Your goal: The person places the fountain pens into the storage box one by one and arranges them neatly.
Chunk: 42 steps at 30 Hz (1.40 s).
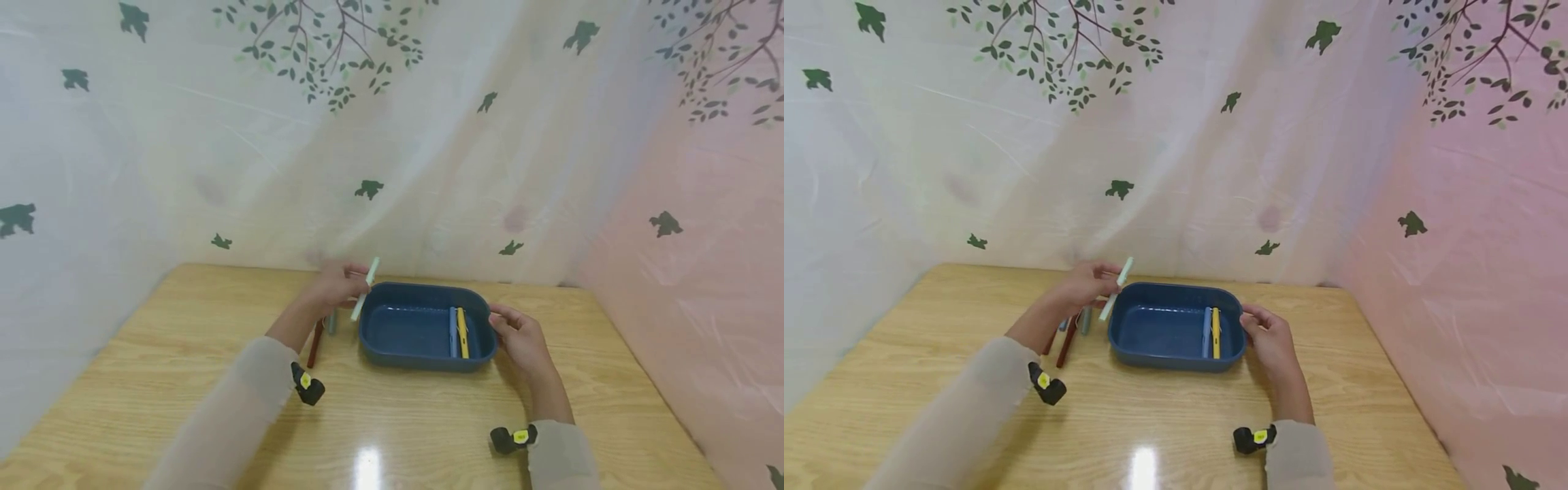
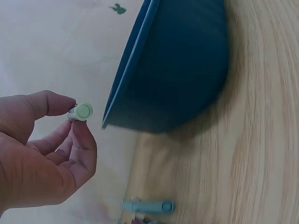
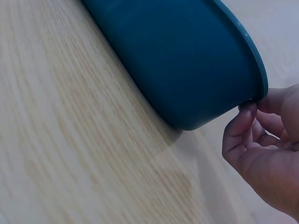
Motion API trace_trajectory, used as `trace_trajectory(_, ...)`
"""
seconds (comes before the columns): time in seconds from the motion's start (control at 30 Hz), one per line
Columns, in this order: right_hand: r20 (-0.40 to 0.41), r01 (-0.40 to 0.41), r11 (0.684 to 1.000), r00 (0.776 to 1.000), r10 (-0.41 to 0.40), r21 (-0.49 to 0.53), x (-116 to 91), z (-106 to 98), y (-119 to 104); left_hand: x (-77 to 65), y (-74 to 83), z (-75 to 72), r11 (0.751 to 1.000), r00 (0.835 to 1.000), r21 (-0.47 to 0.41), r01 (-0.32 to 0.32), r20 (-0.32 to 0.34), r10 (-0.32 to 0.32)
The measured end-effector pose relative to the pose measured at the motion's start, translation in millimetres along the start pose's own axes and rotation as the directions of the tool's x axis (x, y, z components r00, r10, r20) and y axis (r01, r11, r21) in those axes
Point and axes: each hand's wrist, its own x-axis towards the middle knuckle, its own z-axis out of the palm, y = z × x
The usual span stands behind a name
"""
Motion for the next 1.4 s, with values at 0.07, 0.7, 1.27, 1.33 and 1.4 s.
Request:
trace_trajectory(0.07,-0.001,0.004,1.000,1.000,-0.004,0.004,0.0,0.0,-0.2,1.7,2.4,7.2,1.000,1.000,0.018,-0.003,0.003,0.003)
trace_trajectory(0.7,0.016,0.001,0.999,1.000,-0.002,0.032,-0.9,-0.1,-1.2,12.5,9.5,68.0,0.992,0.998,0.116,-0.054,0.018,0.052)
trace_trajectory(1.27,0.012,0.004,0.999,1.000,-0.004,0.052,1.6,1.2,0.9,17.0,0.8,120.4,0.993,0.997,0.118,-0.019,0.073,0.011)
trace_trajectory(1.33,0.009,0.002,0.999,1.000,-0.002,0.043,1.2,0.9,0.8,18.4,-1.0,126.7,0.992,0.997,0.126,-0.008,0.072,-0.001)
trace_trajectory(1.4,0.004,-0.003,0.999,1.000,0.002,0.036,0.8,0.7,0.7,19.8,-3.2,131.9,0.991,0.998,0.134,0.002,0.067,-0.011)
